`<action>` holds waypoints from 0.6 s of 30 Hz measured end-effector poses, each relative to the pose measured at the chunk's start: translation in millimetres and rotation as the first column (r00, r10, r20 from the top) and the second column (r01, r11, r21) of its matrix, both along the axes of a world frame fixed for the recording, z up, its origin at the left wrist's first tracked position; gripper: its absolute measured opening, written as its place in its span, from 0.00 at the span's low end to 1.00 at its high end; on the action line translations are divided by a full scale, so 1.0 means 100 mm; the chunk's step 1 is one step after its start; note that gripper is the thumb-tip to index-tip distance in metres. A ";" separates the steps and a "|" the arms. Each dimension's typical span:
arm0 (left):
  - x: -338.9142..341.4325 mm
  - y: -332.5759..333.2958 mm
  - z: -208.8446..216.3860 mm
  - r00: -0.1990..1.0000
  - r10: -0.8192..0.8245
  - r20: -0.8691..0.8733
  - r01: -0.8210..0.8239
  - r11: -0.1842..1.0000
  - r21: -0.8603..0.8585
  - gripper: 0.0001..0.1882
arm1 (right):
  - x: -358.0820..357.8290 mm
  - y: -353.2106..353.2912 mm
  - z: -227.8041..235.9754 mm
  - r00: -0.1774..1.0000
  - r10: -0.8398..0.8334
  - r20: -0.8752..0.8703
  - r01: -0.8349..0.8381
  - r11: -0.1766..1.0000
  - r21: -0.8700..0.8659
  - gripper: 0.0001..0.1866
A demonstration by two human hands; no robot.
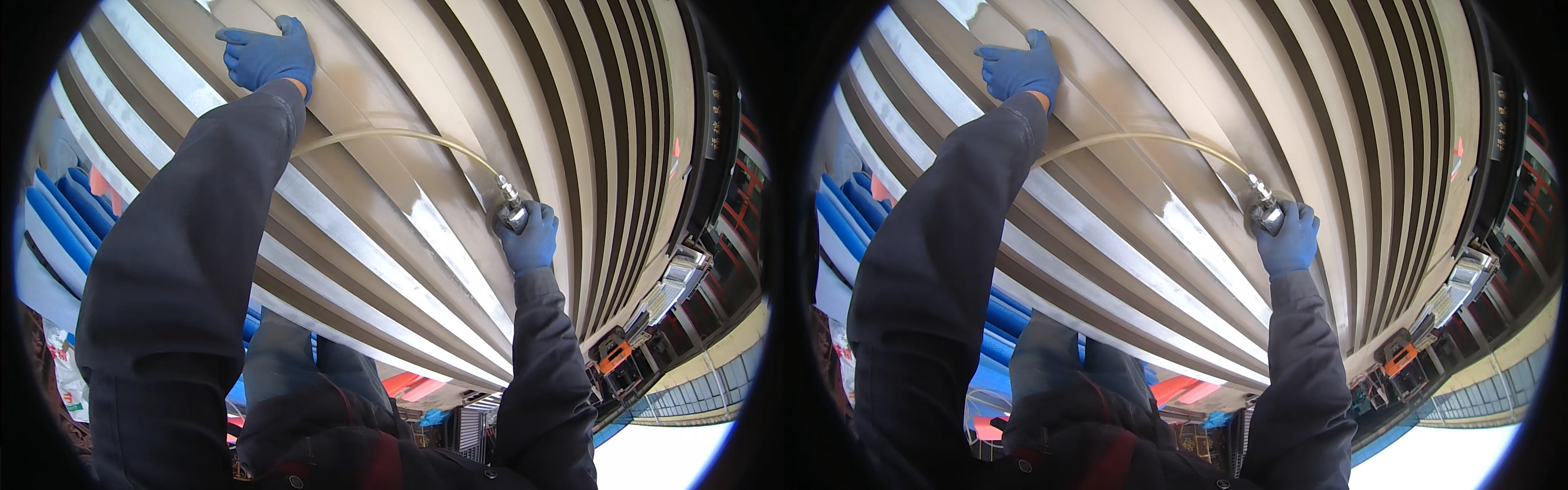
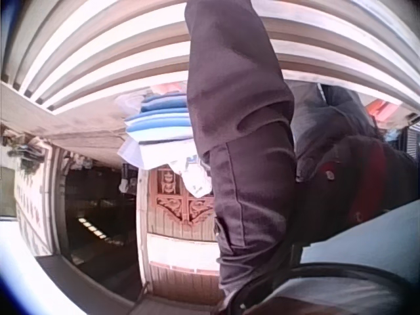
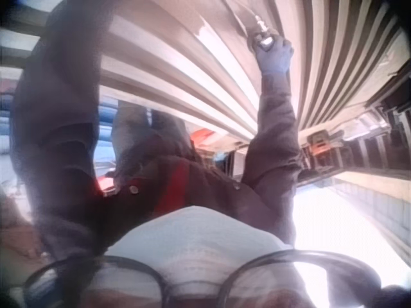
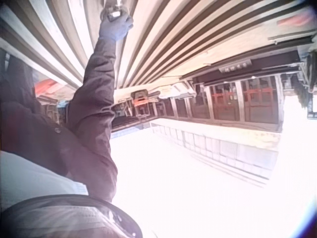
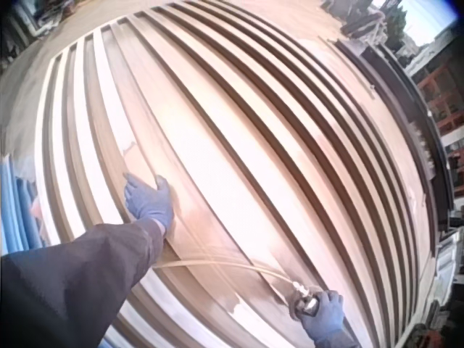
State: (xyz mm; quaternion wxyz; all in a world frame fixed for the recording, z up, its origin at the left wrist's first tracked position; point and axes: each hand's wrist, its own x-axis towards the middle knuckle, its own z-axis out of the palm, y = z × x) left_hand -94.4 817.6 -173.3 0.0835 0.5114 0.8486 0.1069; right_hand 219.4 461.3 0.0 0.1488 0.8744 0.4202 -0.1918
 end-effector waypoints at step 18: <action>0.04 0.02 0.11 0.999 0.035 0.000 -0.035 0.994 -0.108 0.62 | 0.03 -0.55 -0.06 1.000 -0.015 0.014 0.013 0.994 0.110 0.28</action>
